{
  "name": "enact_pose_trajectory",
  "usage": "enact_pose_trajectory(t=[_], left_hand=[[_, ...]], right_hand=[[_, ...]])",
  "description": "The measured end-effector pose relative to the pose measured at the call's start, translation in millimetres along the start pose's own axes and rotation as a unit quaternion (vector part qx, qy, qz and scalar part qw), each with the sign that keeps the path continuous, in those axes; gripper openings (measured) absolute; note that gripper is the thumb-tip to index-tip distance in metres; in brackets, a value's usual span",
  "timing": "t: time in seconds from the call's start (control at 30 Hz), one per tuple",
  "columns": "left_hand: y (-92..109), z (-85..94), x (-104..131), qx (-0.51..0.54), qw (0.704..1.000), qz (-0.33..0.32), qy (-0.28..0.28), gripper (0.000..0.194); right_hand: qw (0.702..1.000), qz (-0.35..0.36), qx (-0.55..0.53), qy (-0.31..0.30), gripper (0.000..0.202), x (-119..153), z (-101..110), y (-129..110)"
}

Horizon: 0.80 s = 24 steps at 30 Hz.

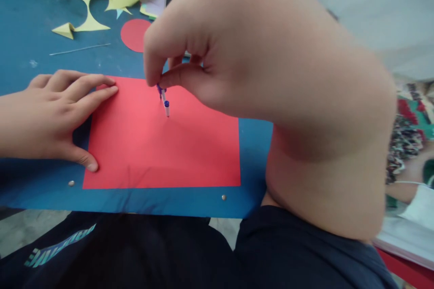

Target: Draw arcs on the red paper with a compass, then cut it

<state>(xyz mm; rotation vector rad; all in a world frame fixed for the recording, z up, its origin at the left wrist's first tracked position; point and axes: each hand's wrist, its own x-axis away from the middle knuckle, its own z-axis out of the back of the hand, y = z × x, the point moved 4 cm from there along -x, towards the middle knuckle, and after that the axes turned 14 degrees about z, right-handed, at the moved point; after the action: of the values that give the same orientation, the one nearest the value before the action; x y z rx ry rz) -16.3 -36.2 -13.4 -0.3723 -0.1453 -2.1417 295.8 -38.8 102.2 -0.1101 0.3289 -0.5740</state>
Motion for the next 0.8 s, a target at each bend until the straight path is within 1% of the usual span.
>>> enact_pose_trajectory(t=[0.03, 0.07, 0.13, 0.23, 0.3, 0.4, 0.5, 0.6, 0.73, 0.8], left_hand=[[0, 0.1, 0, -0.002, 1.0, 0.0, 0.001, 0.142], [0, 0.1, 0, -0.006, 1.0, 0.0, 0.001, 0.142], [0, 0.3, 1, -0.01, 1.0, -0.002, 0.005, 0.144], [0, -0.5, 0, -0.009, 1.0, -0.005, 0.008, 0.145], [-1, -1.6, 0, -0.004, 1.0, -0.006, 0.009, 0.144], [-1, -3.5, -1, 0.002, 1.0, -0.004, 0.008, 0.147], [0, -4.1, 0, 0.0, 1.0, -0.006, 0.01, 0.146], [1, -3.5, 0, -0.005, 1.0, -0.005, 0.013, 0.141], [0, -2.7, 0, -0.004, 1.0, 0.001, 0.006, 0.144], [0, -2.2, 0, -0.005, 1.0, 0.005, 0.003, 0.146]], right_hand=[[1.0, 0.028, 0.009, -0.001, 0.03, 0, -2, -3], [0.999, 0.038, 0.015, 0.001, 0.029, -1, -5, -6], [0.999, 0.036, 0.015, 0.011, 0.03, -3, -9, -12], [0.998, 0.053, 0.008, 0.013, 0.041, -8, -16, -21], [0.998, 0.056, 0.008, 0.01, 0.045, -10, -20, -23], [0.999, 0.033, 0.035, 0.01, 0.044, -13, -21, -19], [0.997, 0.004, 0.072, 0.023, 0.034, -16, -21, -14], [0.994, -0.012, 0.108, 0.022, 0.025, -20, -21, -11], [0.983, -0.061, 0.172, -0.003, 0.026, -24, -19, -8], [0.973, -0.102, 0.202, -0.04, 0.031, -24, -17, -5]])
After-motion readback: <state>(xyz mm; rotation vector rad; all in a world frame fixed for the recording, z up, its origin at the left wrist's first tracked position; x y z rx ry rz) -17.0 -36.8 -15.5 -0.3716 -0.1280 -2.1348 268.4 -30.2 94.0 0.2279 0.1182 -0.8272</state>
